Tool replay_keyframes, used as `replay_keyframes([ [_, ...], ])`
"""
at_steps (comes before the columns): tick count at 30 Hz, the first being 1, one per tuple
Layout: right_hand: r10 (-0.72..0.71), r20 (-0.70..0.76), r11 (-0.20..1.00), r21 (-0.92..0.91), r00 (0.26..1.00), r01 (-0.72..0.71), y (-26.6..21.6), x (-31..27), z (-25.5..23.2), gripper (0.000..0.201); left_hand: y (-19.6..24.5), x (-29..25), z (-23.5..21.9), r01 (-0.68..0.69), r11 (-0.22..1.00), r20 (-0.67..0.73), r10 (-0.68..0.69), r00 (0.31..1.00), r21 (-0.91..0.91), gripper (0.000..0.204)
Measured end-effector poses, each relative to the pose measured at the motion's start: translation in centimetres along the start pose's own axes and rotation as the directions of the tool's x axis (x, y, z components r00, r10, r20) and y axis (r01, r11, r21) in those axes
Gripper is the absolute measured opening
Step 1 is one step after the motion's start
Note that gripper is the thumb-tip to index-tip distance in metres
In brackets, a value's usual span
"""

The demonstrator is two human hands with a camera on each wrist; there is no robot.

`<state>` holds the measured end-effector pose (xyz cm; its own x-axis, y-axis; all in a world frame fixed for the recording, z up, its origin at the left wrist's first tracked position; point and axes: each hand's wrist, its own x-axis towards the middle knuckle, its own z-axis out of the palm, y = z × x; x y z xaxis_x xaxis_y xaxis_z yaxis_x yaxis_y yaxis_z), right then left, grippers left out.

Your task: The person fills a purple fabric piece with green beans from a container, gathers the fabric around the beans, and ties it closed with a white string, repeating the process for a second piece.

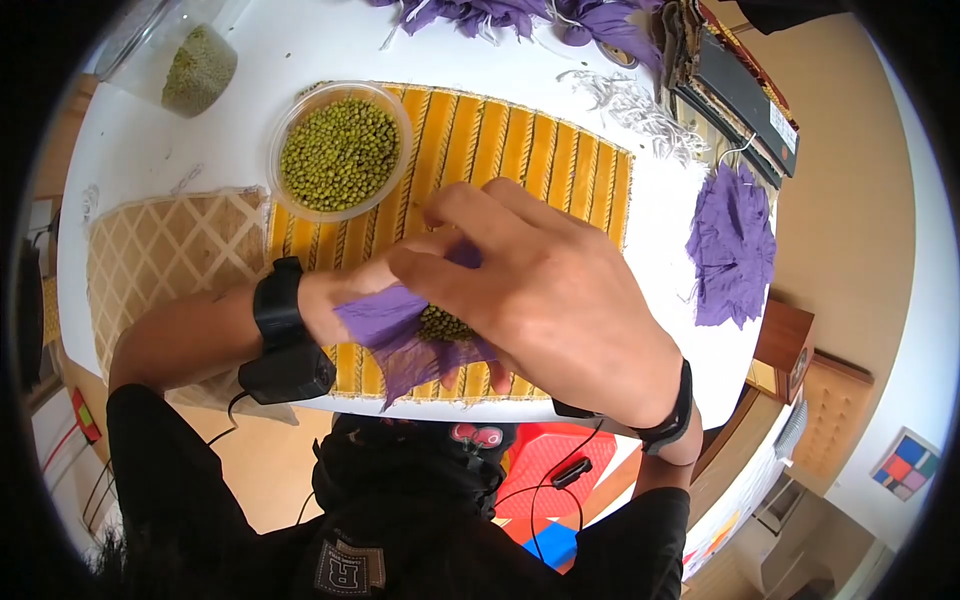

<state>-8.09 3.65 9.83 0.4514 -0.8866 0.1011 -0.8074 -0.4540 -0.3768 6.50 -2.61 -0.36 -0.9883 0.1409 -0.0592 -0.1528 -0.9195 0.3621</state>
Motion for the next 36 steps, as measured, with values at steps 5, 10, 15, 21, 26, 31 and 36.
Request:
replay_keyframes([
  [5, -0.051, -0.046, 0.997, 0.053, 0.998, 0.054, 0.0, -0.1, -0.1, 0.027, 0.0, 0.0, 0.3, 0.002, 0.999, -0.059, 0.001, 0.998, 0.04, 0.052],
  [10, -0.004, -0.1, 1.0, 0.01, 0.995, 0.005, 0.2, -0.6, -1.0, 0.022, 1.1, 0.0, 2.2, 0.03, 0.966, -0.162, 0.012, 0.987, 0.258, 0.03],
  [15, 0.021, -0.076, 0.999, 0.04, 0.997, -0.018, 0.4, -0.8, -1.6, 0.022, 1.0, 0.4, 1.9, 0.061, 0.997, -0.109, -0.055, 0.992, 0.045, 0.027],
  [21, 0.028, -0.175, 0.999, -0.022, 0.984, -0.032, -1.4, -0.8, -0.5, 0.031, -0.3, -0.1, 0.4, -0.052, 0.997, -0.049, 0.054, 0.997, 0.05, 0.03],
  [26, -0.247, -0.055, 0.917, -0.336, 0.968, 0.215, -6.1, -1.6, 2.8, 0.026, -1.4, 2.4, -1.3, -0.083, 0.992, -0.21, 0.1, 0.973, 0.091, 0.033],
  [31, -0.179, -0.008, 0.847, -0.51, 0.984, 0.15, -6.5, -1.7, 5.7, 0.032, -0.1, 1.3, 0.7, -0.068, 0.988, -0.273, 0.103, 0.956, 0.137, 0.03],
  [36, -0.119, -0.073, 0.905, -0.419, 0.99, 0.077, -5.7, -1.2, 5.0, 0.023, 0.0, -0.2, 0.3, -0.02, 1.0, -0.283, 0.013, 0.959, -0.02, 0.029],
])
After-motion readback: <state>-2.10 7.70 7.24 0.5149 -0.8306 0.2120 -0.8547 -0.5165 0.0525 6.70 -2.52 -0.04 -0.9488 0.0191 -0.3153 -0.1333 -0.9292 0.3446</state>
